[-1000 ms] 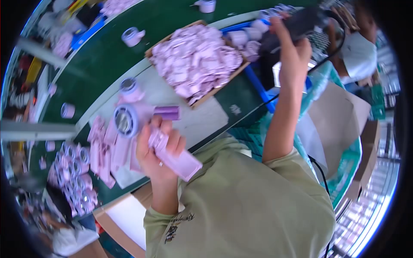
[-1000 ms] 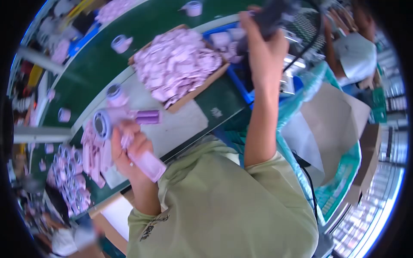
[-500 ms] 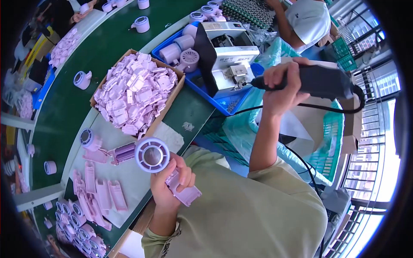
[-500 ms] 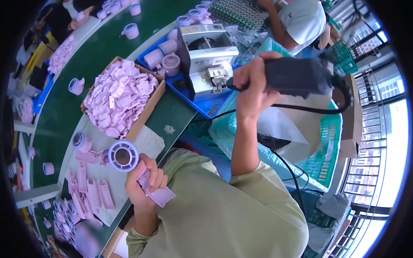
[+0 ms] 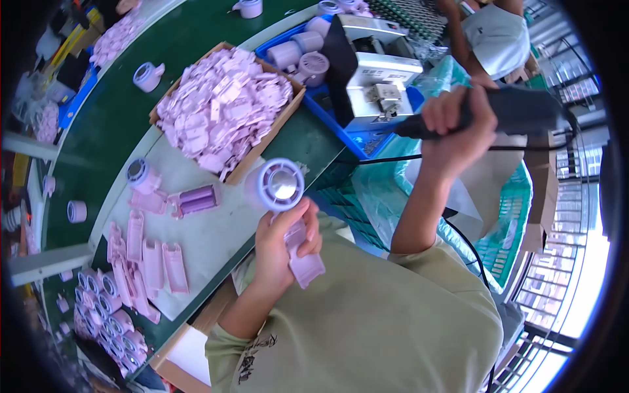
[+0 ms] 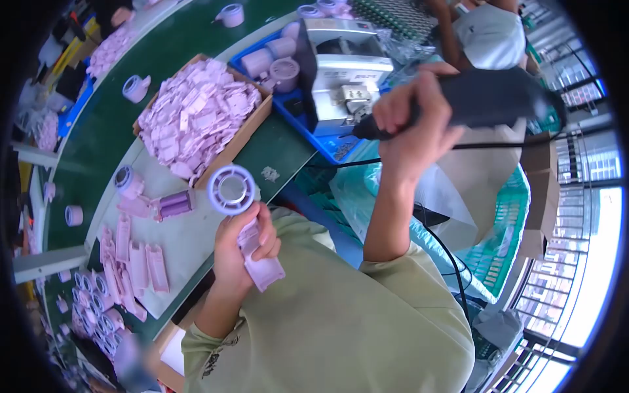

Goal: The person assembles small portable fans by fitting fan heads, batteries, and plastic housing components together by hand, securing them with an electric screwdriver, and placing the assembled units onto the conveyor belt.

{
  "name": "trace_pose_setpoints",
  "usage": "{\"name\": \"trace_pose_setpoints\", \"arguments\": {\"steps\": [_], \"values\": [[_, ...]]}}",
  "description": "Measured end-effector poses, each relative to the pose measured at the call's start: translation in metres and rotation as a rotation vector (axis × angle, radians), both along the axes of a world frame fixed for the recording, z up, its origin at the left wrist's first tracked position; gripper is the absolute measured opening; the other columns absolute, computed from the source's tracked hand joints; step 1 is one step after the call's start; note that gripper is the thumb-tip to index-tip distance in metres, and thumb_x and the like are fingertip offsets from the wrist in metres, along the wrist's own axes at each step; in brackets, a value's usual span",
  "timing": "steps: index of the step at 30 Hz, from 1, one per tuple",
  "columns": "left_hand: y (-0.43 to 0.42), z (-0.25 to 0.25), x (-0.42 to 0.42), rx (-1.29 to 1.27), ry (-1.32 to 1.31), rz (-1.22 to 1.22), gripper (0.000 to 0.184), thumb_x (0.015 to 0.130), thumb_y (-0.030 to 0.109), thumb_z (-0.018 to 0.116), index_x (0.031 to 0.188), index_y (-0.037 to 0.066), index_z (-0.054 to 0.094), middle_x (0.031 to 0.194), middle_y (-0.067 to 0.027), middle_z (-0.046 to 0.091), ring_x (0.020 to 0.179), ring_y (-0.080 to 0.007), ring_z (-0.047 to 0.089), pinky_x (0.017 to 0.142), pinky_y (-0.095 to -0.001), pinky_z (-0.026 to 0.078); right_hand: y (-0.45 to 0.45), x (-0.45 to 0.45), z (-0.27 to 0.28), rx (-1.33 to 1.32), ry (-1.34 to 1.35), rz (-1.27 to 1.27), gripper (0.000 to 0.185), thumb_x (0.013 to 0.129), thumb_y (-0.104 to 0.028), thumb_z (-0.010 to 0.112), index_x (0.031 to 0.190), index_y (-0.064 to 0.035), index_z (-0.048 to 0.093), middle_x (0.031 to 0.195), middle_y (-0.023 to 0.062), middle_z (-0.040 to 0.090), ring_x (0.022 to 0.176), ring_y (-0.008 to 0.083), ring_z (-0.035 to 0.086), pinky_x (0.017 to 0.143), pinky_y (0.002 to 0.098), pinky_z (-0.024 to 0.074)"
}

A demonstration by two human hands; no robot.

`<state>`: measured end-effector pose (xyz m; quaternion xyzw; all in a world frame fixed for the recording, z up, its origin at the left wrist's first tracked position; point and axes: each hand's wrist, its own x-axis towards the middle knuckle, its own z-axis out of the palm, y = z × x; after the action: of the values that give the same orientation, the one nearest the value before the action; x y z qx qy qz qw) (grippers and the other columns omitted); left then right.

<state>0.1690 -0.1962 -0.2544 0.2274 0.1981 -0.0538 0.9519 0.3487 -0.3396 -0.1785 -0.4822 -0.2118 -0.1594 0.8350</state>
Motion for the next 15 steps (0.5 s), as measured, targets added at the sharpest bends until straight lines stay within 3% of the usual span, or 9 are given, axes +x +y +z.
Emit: {"name": "trace_pose_setpoints", "arguments": {"steps": [3,6,11,15], "values": [[-0.006,-0.002,0.009,-0.035,0.054,0.071,0.019,0.095,0.021,0.052,0.095,0.003,0.056,0.061,-0.0048,0.05,0.04,-0.0093,0.034,0.042,-0.0255,0.027,0.004,-0.03,0.013,0.124,-0.105,0.33,0.021,0.092,-0.022,0.048,0.103,-0.0049,0.052,0.053,-0.0025,0.038,0.04,0.0062,0.031,0.04,0.0219,0.0317],[-0.009,-0.007,0.014,-0.11,0.041,0.1,0.017,0.095,0.021,0.054,0.095,0.004,0.056,0.063,-0.0034,0.05,0.041,-0.0087,0.036,0.043,-0.0253,0.028,0.01,-0.05,0.019,0.166,-0.178,0.611,0.023,0.092,-0.027,0.047,0.102,-0.0064,0.049,0.054,-0.0016,0.044,0.041,0.0059,0.038,0.041,0.0201,0.0367],[-0.008,-0.004,0.011,-0.156,0.003,0.116,0.016,0.094,0.021,0.055,0.093,0.005,0.057,0.066,-0.0013,0.051,0.042,-0.0078,0.036,0.044,-0.0252,0.028,0.031,-0.072,0.014,0.118,-0.225,0.763,0.023,0.092,-0.029,0.047,0.102,-0.0089,0.045,0.056,-0.0001,0.05,0.043,0.0064,0.046,0.043,0.0195,0.0431],[-0.003,0.002,0.01,-0.104,0.023,0.126,0.016,0.093,0.021,0.058,0.089,0.005,0.058,0.067,-0.0007,0.052,0.041,-0.0072,0.036,0.045,-0.0251,0.027,0.036,-0.075,0.01,0.067,-0.206,0.809,0.022,0.091,-0.029,0.047,0.102,-0.0097,0.042,0.056,0.0002,0.05,0.043,0.0071,0.046,0.043,0.0209,0.0427]]}}
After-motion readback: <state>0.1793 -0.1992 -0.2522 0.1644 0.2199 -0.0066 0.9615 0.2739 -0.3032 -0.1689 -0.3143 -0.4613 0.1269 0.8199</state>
